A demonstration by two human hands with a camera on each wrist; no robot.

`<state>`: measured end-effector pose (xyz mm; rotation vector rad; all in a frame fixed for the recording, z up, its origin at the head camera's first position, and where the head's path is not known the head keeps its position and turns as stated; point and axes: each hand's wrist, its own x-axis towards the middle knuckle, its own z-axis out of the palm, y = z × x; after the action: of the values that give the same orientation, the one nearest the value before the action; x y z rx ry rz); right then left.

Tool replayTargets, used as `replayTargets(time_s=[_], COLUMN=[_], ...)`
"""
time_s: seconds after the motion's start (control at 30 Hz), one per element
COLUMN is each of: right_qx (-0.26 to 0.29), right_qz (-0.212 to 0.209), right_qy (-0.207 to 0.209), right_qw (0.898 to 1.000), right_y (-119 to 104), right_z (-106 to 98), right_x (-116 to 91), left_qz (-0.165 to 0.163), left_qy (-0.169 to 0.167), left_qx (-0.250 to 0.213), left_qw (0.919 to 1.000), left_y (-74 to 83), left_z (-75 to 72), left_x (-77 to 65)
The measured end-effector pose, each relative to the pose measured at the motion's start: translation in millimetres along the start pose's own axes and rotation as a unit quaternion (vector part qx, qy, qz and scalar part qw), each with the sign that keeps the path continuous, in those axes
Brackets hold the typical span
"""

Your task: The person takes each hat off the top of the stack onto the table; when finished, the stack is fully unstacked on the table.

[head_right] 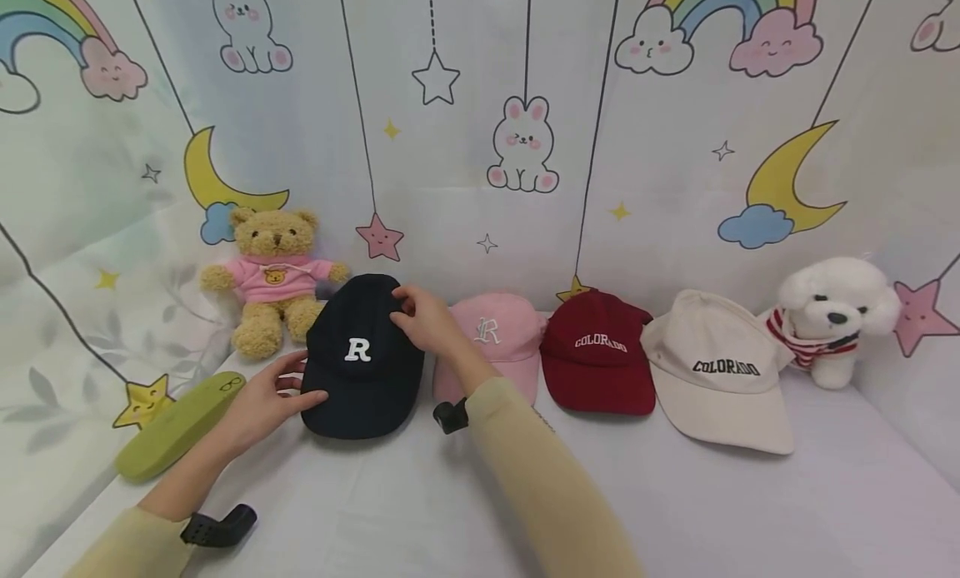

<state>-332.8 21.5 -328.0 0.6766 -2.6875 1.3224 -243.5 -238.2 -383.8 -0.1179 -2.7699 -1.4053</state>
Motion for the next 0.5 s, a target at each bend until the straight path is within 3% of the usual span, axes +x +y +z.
replayTargets(time_s=[0.5], right_qx=[0.012], right_qz=[0.032], right_qy=[-0.006], right_qw=[0.999], right_y=[20], right_z=[-15], right_x=[27], left_qz=[0.002], left_qy=[0.011], left_qx=[0.002], left_qw=[0.9999], left_y=[-2.7], left_z=[12.8], left_x=[44.7])
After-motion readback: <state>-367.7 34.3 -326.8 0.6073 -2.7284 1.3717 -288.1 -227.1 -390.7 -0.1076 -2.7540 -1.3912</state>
